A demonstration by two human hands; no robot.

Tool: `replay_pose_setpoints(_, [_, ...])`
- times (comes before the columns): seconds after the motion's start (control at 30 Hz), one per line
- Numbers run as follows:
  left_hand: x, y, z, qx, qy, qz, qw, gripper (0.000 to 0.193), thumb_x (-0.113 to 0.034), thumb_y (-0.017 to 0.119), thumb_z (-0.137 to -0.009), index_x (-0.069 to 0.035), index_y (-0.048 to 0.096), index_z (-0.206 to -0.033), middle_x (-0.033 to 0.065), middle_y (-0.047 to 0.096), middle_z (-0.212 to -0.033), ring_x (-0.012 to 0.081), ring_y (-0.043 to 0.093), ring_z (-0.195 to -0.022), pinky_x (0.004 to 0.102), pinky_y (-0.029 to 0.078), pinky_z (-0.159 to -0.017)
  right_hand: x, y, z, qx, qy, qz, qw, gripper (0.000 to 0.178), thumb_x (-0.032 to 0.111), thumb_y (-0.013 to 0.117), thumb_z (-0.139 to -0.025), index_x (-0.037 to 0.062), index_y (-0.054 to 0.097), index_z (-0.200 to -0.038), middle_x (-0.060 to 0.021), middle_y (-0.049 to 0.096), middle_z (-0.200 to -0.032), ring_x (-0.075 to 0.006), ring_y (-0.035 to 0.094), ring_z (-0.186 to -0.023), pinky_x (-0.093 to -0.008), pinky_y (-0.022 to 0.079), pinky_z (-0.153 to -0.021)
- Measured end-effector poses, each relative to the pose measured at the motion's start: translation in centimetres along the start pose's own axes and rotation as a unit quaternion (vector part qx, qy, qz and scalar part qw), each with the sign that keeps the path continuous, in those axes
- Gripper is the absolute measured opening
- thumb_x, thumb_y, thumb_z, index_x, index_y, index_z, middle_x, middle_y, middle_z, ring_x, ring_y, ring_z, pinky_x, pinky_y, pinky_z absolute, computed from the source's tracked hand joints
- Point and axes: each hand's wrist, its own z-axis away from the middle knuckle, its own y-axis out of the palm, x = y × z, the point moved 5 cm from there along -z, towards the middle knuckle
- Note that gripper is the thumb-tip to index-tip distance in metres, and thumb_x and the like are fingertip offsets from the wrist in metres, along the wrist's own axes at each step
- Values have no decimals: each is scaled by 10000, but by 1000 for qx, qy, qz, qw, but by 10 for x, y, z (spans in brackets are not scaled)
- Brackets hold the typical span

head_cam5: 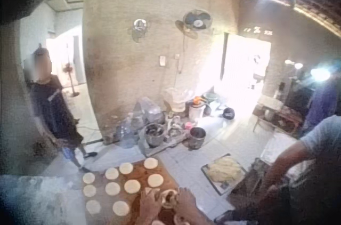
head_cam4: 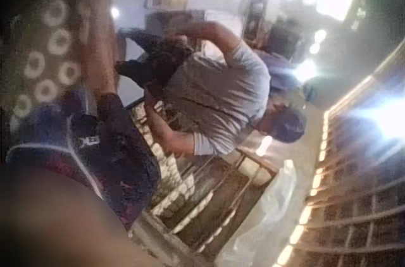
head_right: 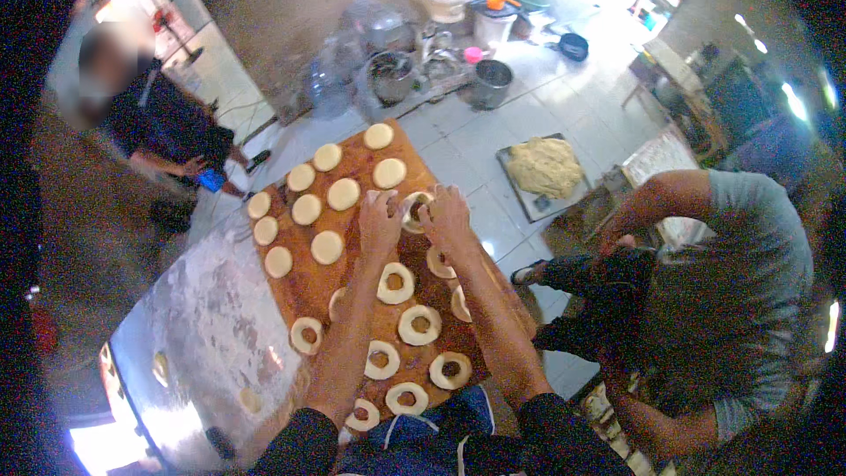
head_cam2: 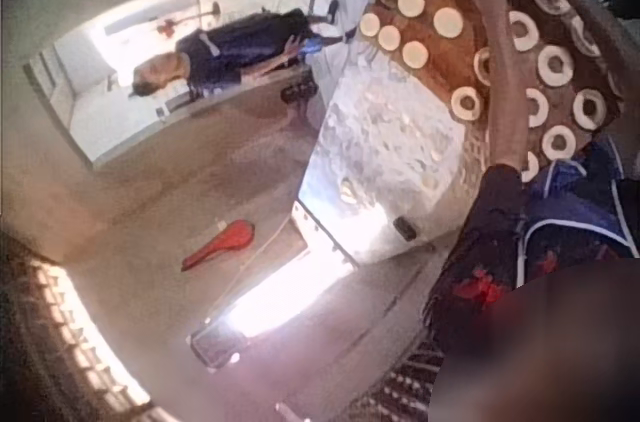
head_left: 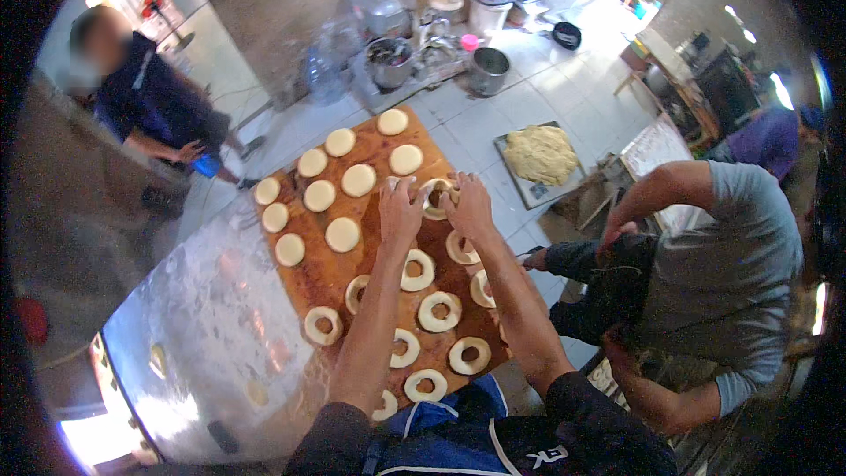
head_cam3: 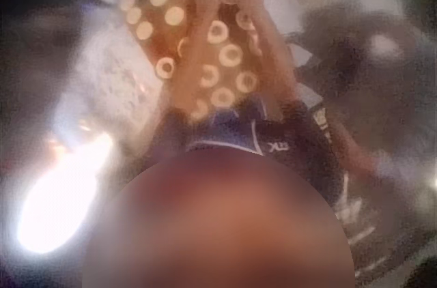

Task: The person repeatedly picks up flattened dough discs from a wooden board, presses a hole in the center with fingers to form rings, and places them back on the board. The person then carries the board to a multi-tiered rack and stacks it with other boards of shaped dough.

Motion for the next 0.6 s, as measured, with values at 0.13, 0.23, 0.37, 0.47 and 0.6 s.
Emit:
replay_pose_setpoints(0.13, [54,-104,48,-159,-69,-197,965,306,-206,636,-892,-26,612,-1138,181,610,-1053,365,560,-1043,478,430,-907,77,53,21,6,-198,-94,976,363,97,640,-794,-9,583,-1136,-240,589,-1071,-396,556,-1030,-475,454,-908])
replay_pose_setpoints(0.23, [112,-154,77,-168,-203,-377,888,334,-169,628,-891,-42,557,-1192,188,627,-1065,379,558,-1081,480,425,-917,114,113,42,-9,-251,-49,967,361,72,636,-779,-25,582,-1122,-242,584,-1091,-407,543,-1050,-488,442,-916])
replay_pose_setpoints(0.37, [146,-176,75,-75,-157,-287,942,439,-215,715,-826,-16,541,-1177,217,650,-1037,424,610,-982,484,474,-853,124,169,36,49,-185,36,981,336,95,672,-748,-26,605,-1055,-240,603,-1062,-397,570,-1024,-487,459,-864])
replay_pose_setpoints(0.47, [149,-184,80,35,-215,-159,963,441,-211,724,-816,-15,536,-1164,228,648,-1050,430,612,-988,478,478,-843,140,168,34,141,-150,2,979,287,124,717,-731,0,630,-974,-212,644,-938,-382,617,-899,-464,490,-769])
replay_pose_setpoints(0.6, [139,-232,120,-75,-211,7,974,411,-195,738,-796,-24,534,-1109,237,647,-1047,414,624,-986,463,489,-807,195,136,64,141,-186,-149,961,293,106,760,-723,26,655,-983,-168,674,-872,-333,662,-831,-413,517,-730])
